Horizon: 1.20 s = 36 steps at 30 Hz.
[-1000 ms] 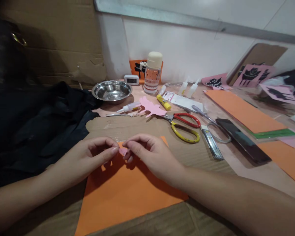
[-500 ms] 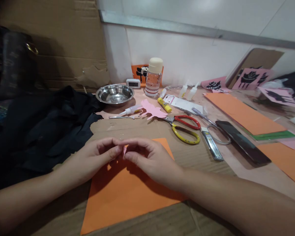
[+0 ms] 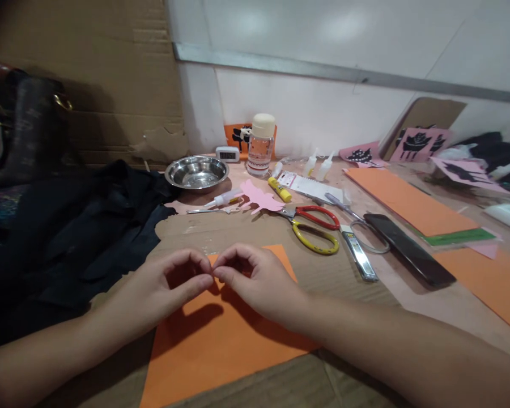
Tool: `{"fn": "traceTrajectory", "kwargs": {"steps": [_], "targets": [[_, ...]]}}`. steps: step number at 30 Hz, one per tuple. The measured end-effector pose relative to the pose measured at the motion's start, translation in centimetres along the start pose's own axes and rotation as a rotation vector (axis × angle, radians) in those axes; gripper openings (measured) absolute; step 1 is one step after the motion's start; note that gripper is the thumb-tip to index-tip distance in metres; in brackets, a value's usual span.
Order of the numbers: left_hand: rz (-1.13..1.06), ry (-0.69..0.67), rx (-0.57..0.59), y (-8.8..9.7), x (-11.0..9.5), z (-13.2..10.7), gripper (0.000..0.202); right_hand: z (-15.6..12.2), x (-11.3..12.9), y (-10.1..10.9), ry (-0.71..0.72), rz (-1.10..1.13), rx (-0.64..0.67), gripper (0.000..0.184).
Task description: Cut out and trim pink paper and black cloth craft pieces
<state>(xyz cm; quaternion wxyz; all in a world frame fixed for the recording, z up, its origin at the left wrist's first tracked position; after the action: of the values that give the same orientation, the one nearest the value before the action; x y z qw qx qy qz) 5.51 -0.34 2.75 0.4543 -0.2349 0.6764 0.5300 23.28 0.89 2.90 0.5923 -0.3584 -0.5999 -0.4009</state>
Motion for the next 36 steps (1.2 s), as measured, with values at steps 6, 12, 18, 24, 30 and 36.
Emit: {"fn": "traceTrajectory", "kwargs": {"steps": [6, 12, 18, 24, 30, 36], "targets": [[0.046, -0.05, -0.004, 0.1, 0.0, 0.1, 0.021, 0.5, -0.4, -0.3, -0.017, -0.045, -0.003, 0.01], [0.075, -0.037, -0.082, 0.9, 0.2, 0.5, 0.03, -2.3, 2.4, 1.0, 0.118, -0.364, 0.027, 0.025], [-0.025, -0.039, -0.139, 1.2, 1.0, 1.0, 0.033, -8.0, 0.7, 0.0, -0.024, -0.83, 0.504, 0.059], [0.003, -0.049, -0.177, 1.2, 0.5, 0.8, 0.033, -6.6, 0.9, 1.5, -0.179, -0.848, 0.491, 0.105], [0.005, -0.02, -0.195, 1.3, 0.7, 0.9, 0.039, -4.7, 1.0, 3.0, -0.056, -0.859, 0.445, 0.097], [0.047, -0.026, -0.204, 1.3, 0.5, 0.7, 0.041, -5.1, 0.6, 4.0, -0.066, -0.868, 0.421, 0.096]]}}
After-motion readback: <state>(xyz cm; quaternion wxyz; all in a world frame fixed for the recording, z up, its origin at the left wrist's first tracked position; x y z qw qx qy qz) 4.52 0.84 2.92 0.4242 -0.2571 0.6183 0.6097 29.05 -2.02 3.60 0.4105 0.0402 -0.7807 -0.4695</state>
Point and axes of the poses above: each hand's wrist, its own z-axis towards the middle knuckle, its own y-axis out of the back of the hand, x = y × z, the point moved 3 cm from there along z, towards the middle knuckle, and after that the axes turned 8 degrees about z, right-handed, at the moved point
